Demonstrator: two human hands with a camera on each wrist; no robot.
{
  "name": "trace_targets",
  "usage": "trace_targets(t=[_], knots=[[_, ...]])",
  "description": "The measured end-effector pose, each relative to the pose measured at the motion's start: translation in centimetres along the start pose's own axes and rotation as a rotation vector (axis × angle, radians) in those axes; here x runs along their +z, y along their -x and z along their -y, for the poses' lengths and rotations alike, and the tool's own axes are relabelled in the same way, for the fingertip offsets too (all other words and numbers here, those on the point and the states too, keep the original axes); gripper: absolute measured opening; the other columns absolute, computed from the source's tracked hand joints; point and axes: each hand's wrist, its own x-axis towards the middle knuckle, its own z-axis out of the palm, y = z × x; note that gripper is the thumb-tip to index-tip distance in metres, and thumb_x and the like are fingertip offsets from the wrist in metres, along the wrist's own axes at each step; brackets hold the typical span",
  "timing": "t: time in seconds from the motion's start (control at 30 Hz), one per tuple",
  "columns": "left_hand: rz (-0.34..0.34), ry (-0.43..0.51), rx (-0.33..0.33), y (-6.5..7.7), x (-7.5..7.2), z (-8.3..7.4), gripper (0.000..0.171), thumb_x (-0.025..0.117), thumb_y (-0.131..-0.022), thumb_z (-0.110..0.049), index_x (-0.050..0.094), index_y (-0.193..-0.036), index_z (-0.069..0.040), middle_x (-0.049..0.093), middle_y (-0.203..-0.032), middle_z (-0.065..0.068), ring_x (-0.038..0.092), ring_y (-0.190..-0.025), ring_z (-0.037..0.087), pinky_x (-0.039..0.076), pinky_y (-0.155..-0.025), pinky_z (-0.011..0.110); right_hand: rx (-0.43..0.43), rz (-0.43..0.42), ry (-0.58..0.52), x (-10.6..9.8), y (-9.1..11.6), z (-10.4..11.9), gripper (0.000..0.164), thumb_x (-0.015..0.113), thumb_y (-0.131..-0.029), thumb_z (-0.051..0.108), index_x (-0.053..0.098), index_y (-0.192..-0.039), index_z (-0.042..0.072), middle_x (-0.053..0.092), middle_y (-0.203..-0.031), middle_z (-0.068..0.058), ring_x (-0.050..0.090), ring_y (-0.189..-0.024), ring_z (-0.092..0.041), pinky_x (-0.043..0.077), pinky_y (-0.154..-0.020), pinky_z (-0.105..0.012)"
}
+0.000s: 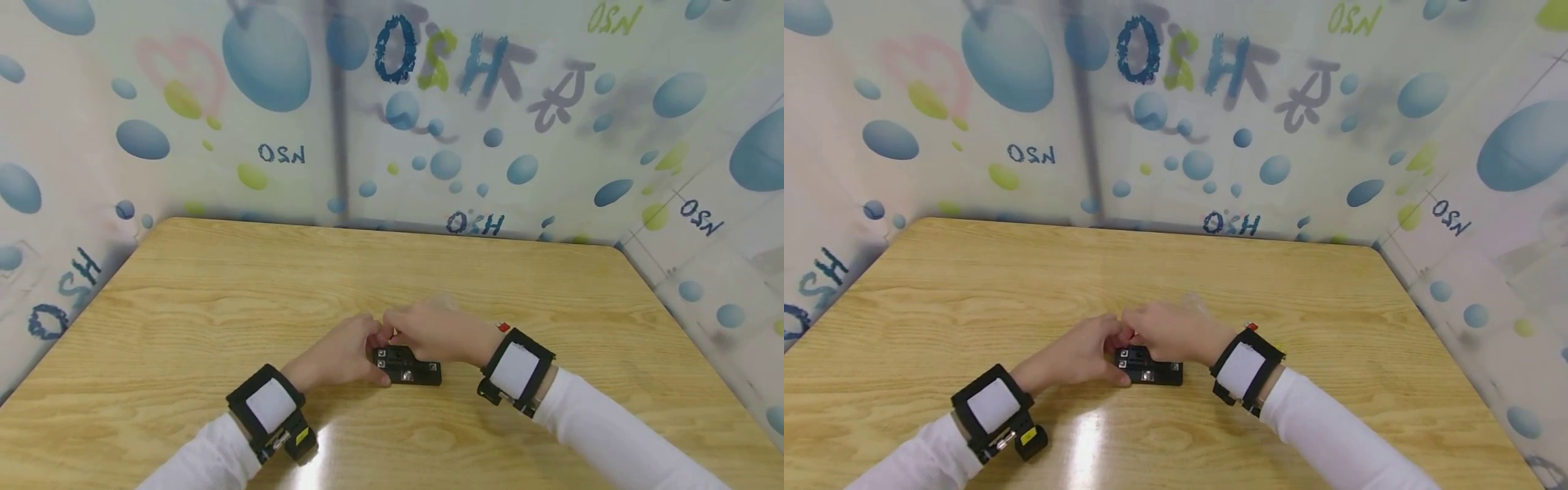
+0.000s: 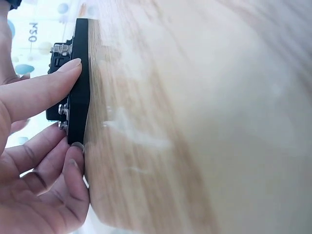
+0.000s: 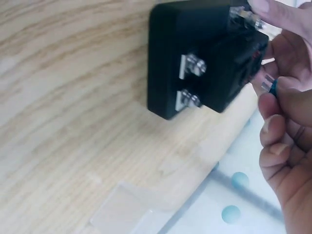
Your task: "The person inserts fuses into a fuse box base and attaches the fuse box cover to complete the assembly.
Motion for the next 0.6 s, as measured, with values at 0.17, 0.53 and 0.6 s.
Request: trace_targets(t=[0.17, 0.53, 0.6], knots=[[-0.011, -0.003, 0.015, 0.0, 0.0, 0.0, 0.045, 0.091, -0.06, -0.022, 0.066, -0.094, -0.008, 0.061, -0.087, 0.0, 0.053, -0.08, 0.013, 0.045, -0.073, 0.027, -0.015, 0.008, -0.02, 0.6, -0.1, 0.1, 0.008, 0.066, -0.092, 0.013, 0.061, -0.099, 0.014, 0.07, -0.094, 0.003, 0.066, -0.085, -0.009, 0.053, -0.074, -0.023], [-0.023, -0.007, 0.05, 0.1, 0.0, 0.0, 0.043, 0.091, -0.059, -0.022, 0.065, -0.092, -0.011, 0.06, -0.084, -0.001, 0.052, -0.078, 0.013, 0.043, -0.069, 0.025, 0.0, 0.042, -0.061, 1.3, -0.3, 0.4, 0.013, 0.066, -0.092, 0.01, 0.06, -0.103, 0.01, 0.071, -0.097, -0.001, 0.067, -0.088, -0.011, 0.054, -0.077, -0.023], [-0.024, -0.012, 0.055, 0.1, 0.0, 0.1, 0.043, 0.091, -0.059, -0.022, 0.066, -0.092, -0.011, 0.06, -0.084, -0.001, 0.052, -0.078, 0.013, 0.042, -0.069, 0.025, 0.005, 0.039, -0.066, 1.3, -0.3, 0.4, 0.013, 0.066, -0.092, 0.008, 0.06, -0.103, 0.01, 0.071, -0.098, -0.001, 0.067, -0.09, -0.012, 0.054, -0.079, -0.024]])
